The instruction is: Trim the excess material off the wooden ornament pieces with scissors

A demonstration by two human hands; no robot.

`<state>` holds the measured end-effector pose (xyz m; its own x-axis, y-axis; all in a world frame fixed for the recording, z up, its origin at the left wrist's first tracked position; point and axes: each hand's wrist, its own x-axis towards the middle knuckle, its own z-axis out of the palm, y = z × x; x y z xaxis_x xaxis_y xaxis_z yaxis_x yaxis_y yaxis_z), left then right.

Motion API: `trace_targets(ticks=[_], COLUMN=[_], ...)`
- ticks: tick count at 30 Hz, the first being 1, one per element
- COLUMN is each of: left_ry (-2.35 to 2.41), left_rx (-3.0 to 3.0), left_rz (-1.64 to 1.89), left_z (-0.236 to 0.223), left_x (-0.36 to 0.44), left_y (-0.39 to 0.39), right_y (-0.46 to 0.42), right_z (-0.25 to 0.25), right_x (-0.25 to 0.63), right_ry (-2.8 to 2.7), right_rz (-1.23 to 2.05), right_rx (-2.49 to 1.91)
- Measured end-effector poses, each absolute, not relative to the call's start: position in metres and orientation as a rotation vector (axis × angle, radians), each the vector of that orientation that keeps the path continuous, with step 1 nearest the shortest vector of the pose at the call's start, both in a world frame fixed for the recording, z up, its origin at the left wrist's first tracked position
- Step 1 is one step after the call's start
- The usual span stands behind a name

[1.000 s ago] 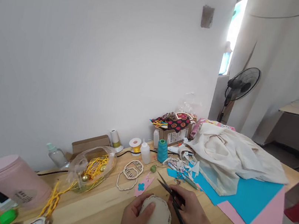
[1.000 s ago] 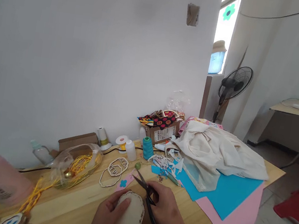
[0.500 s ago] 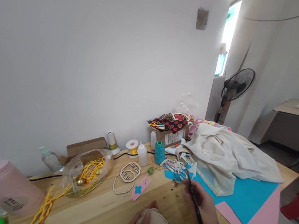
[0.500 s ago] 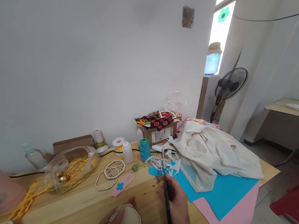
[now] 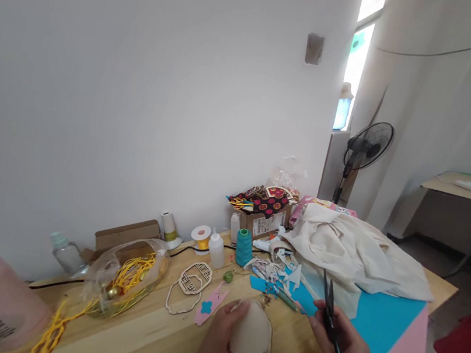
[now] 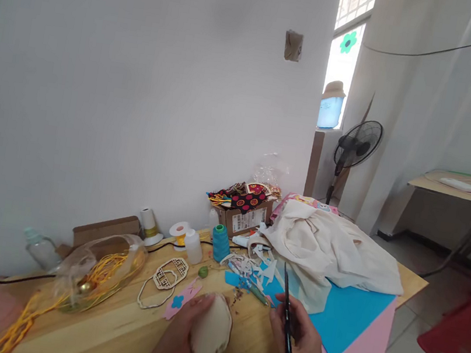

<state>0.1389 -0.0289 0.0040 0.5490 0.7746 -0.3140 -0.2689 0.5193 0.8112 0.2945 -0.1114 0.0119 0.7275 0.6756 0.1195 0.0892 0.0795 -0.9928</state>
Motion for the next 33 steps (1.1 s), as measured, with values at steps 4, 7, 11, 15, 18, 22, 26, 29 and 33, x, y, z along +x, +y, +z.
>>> trace_targets(ticks=[4, 7, 11, 15, 18, 22, 26, 29, 33], left_ry=[0.649, 0.608, 0.584, 0.597, 0.696, 0.852, 0.886, 0.747, 0.609], left_rx=[0.899, 0.963, 1.012, 0.975, 0.948, 0.909, 0.868, 0.611, 0.334], left_rz=[0.365, 0.276, 0.332, 0.464, 0.556, 0.628, 0.743, 0.875, 1.023], left_z=[0.004, 0.006, 0.015, 0.026, 0.026, 0.020, 0.017, 0.010, -0.011], left_x=[0.134, 0.153, 0.167, 0.149, 0.130, 0.119, 0.115, 0.111, 0.115], left_y=[-0.013, 0.007, 0.024, 0.018, 0.006, -0.009, -0.021, -0.033, -0.044], right_y=[-0.113, -0.111, -0.117, -0.128, -0.126, -0.105, -0.080, -0.068, -0.063], right_z=[0.008, 0.004, 0.001, -0.007, -0.013, -0.010, 0.000, -0.002, -0.009], right_x=[0.300, 0.295, 0.297, 0.307, 0.307, 0.286, 0.254, 0.237, 0.230], right_ry=[-0.646, -0.678, -0.693, -0.622, -0.648, -0.938, -1.052, -0.899, -0.905], right_rz=[0.484, 0.527, 0.537, 0.495, 0.527, 0.810, 1.024, 1.028, 0.983], right_rx=[-1.448, -1.425, -1.440, -1.470, -1.478, -1.388, -1.169, -1.162, -1.179])
